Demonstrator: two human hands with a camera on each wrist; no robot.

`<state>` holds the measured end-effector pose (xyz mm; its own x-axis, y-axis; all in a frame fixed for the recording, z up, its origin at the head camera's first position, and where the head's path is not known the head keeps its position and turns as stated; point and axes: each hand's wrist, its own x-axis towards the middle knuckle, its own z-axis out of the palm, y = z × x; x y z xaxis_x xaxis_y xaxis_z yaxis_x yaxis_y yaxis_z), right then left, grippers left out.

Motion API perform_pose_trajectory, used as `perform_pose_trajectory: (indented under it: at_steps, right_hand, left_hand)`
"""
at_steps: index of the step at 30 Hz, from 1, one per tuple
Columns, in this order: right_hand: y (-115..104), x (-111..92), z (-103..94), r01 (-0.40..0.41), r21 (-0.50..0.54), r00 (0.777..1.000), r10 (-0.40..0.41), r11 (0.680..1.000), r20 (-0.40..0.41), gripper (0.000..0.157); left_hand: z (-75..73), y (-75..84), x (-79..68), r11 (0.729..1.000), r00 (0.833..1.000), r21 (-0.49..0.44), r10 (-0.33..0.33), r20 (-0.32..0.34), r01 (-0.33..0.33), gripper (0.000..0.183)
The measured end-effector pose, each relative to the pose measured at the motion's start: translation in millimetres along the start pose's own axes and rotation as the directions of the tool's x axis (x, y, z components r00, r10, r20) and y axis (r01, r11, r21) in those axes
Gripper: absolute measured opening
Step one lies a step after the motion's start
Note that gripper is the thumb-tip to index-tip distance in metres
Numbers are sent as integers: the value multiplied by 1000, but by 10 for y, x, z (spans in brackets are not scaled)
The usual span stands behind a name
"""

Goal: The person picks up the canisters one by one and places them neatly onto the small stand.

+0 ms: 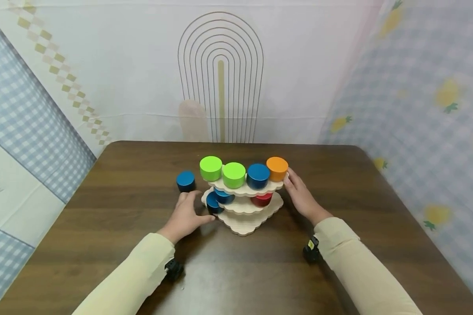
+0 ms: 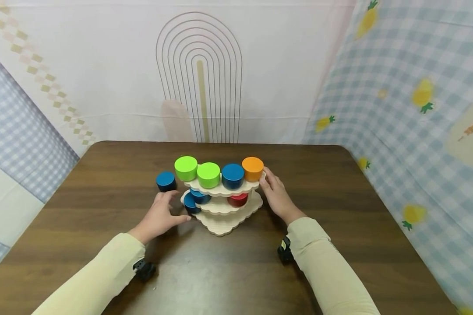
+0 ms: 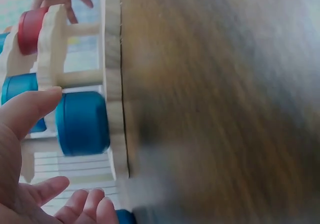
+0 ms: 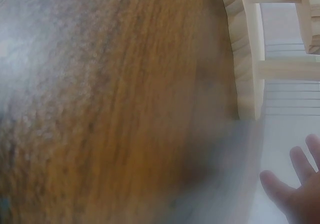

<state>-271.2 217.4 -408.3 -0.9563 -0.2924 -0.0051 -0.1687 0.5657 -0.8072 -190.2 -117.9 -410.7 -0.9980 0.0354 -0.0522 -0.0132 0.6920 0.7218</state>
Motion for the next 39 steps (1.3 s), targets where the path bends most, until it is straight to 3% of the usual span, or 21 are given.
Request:
perform_pose_trajectory:
  at_steps: [6,17,30,39]
  right_hand:
    - [-22,25,38,4,8,1000,-4,1000,5,70]
    - [-35,12,28,5,6,1000,-5,1000,3,70]
    - [-30,16,-3,13,-9,1000,-13,1000,-4,66]
    - [-26,-7,2,12,2,1000,-12,1000,2,64]
  left_hand:
    - [-188,-55,-58,1000,1000,18,-20,-8,20,84]
    - [-443,-208,20,994,994,97,-45,-95,54,79]
    - [-539,-392,279,969,980,240,-3,-199,52,81]
    - [-542,-405,465,944,984,326,19,-176,40,84]
